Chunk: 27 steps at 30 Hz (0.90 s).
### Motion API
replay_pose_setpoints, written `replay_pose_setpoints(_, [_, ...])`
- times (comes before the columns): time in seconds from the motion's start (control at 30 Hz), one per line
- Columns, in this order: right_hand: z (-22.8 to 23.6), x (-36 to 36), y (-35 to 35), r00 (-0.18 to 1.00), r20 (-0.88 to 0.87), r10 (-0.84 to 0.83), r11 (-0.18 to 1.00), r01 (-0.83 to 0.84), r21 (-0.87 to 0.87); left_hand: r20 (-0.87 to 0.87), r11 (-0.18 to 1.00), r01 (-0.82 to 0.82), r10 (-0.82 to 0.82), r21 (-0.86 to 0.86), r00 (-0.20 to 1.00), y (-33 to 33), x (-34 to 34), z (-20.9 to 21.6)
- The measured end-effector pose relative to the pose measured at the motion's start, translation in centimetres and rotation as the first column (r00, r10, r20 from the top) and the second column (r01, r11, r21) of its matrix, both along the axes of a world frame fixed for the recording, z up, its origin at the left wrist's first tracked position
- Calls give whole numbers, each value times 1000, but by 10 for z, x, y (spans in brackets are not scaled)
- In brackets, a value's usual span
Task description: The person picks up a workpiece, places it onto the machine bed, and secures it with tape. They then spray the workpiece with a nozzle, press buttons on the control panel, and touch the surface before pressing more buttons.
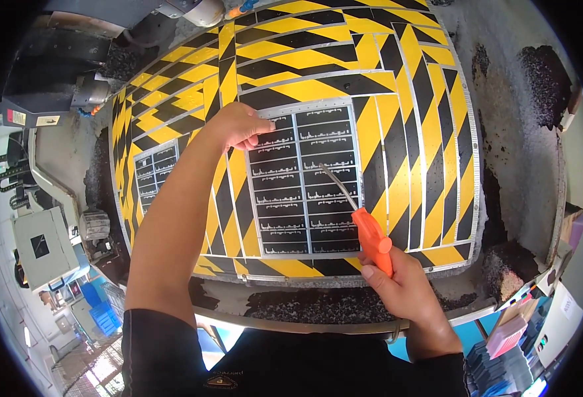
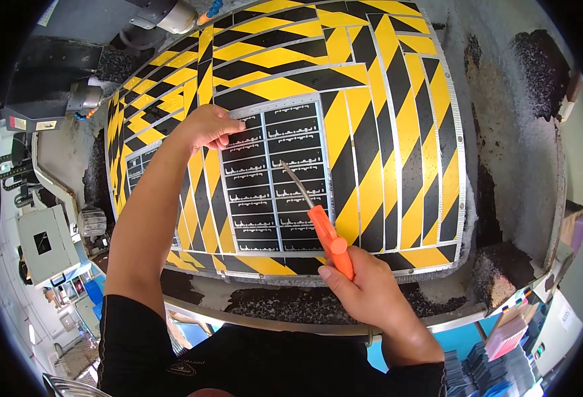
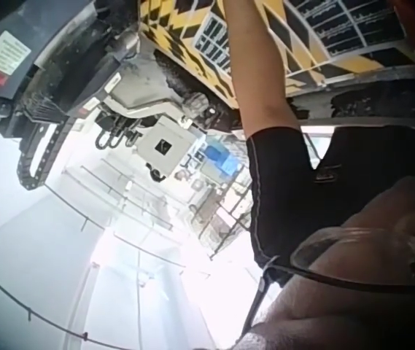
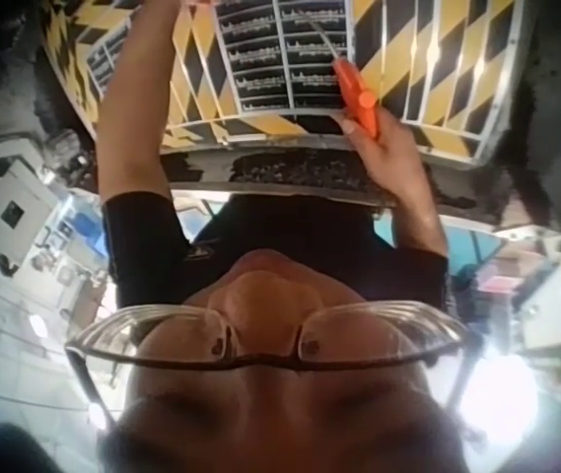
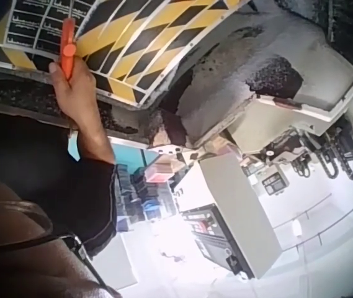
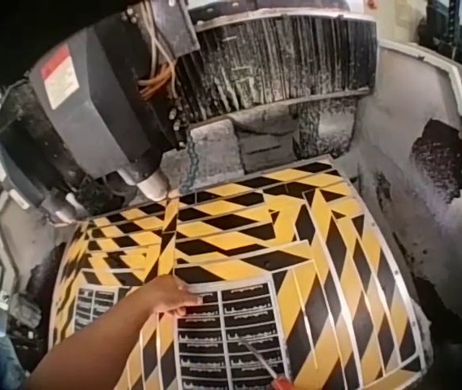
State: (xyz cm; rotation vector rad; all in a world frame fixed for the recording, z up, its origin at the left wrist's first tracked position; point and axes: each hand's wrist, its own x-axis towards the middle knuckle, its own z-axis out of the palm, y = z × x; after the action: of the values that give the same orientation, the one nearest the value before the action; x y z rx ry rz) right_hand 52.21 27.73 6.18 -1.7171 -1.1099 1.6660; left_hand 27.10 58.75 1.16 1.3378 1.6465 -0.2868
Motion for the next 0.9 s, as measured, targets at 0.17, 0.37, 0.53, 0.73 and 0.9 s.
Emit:
replay_pose_setpoints(0.17, [-1,0,-1,1000,-1,-18,1000,18,-7,5,1000,-2,2,4,1000,-1,3,1])
replay_pose_setpoints(0.37, [0,-2,1,1000,-8,-25,999,25,-20,-3,1000,20,-20,12,1000,-1,-1,0])
replay_pose_setpoints(0.53, [-3,-3,1,999,-10,-36,999,36,-21,-28,999,39,-39,8,999,1,0,1])
replay_pose_setpoints(0.73, [7,6,-10,995,100,5,995,-14,95,106,985,170,-167,-15,980,14,-10,-28])
replay_pose_setpoints(0.9, [42,11,-35,964,254,75,957,-141,253,79,999,43,-42,-19,996,15,-47,-44])
